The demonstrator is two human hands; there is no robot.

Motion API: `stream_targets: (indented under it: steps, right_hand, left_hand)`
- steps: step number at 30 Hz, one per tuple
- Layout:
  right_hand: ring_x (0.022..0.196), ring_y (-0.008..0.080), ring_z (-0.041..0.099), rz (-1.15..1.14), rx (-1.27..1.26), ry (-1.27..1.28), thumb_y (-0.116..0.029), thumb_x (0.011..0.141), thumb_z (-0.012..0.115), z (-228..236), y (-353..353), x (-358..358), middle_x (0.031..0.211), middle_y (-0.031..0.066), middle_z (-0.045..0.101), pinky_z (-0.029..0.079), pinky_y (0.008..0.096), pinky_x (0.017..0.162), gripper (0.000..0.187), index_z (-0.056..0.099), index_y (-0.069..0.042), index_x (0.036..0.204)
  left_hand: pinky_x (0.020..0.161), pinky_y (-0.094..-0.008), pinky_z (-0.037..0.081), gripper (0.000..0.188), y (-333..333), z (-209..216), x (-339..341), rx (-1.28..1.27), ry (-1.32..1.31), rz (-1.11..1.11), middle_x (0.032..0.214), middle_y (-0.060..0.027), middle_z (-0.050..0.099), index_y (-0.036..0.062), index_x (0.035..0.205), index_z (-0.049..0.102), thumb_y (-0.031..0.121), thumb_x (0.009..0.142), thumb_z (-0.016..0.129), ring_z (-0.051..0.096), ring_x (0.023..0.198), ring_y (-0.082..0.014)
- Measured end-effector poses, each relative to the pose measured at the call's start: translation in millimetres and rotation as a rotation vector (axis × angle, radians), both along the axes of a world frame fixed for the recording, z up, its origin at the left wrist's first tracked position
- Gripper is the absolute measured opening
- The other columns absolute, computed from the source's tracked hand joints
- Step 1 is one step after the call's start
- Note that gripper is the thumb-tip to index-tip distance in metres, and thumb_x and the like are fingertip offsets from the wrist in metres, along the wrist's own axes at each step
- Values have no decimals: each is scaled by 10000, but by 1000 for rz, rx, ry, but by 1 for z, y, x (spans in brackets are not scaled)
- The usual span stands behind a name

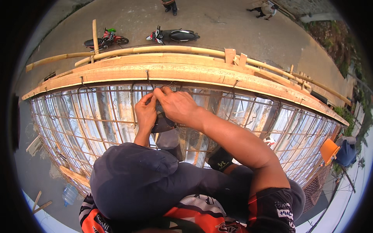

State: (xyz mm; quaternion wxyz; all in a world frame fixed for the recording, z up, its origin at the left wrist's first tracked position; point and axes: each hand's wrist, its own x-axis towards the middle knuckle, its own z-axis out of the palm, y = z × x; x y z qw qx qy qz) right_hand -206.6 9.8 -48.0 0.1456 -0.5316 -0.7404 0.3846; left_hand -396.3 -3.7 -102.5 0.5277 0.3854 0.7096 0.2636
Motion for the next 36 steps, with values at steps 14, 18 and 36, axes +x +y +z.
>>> stream_targets:
  steps: [14, 18, 36]
  right_hand:
    - [1087, 548, 740, -153, -426, 119, -171, 962, 695, -1, 27, -21, 1105, 351, 755, 583, 598, 947, 373, 569, 13, 1260]
    - [1147, 540, 709, -273, -487, 208, -126, 926, 651, -3, 21, -12, 1137, 310, 758, 539, 579, 992, 347, 581, 1, 1241]
    - [763, 360, 767, -343, -121, 168, -183, 1004, 766, -6, -11, -13, 1065, 137, 804, 590, 485, 688, 327, 690, -95, 1309]
  left_hand:
    - [612, -298, 519, 129, 12, 11, -15, 353, 278, -364, 875, -72, 742, -17, 1077, 810, 102, 1041, 776, 679, 731, -122]
    - [627, -252, 494, 207, 3, 7, 2, 14, -8, -8, 925, -35, 769, -37, 1081, 816, 166, 1085, 775, 643, 765, -61]
    - [473, -229, 252, 248, 32, 27, -17, -347, -527, 88, 861, 11, 623, -8, 1118, 751, 237, 1090, 772, 408, 543, -18]
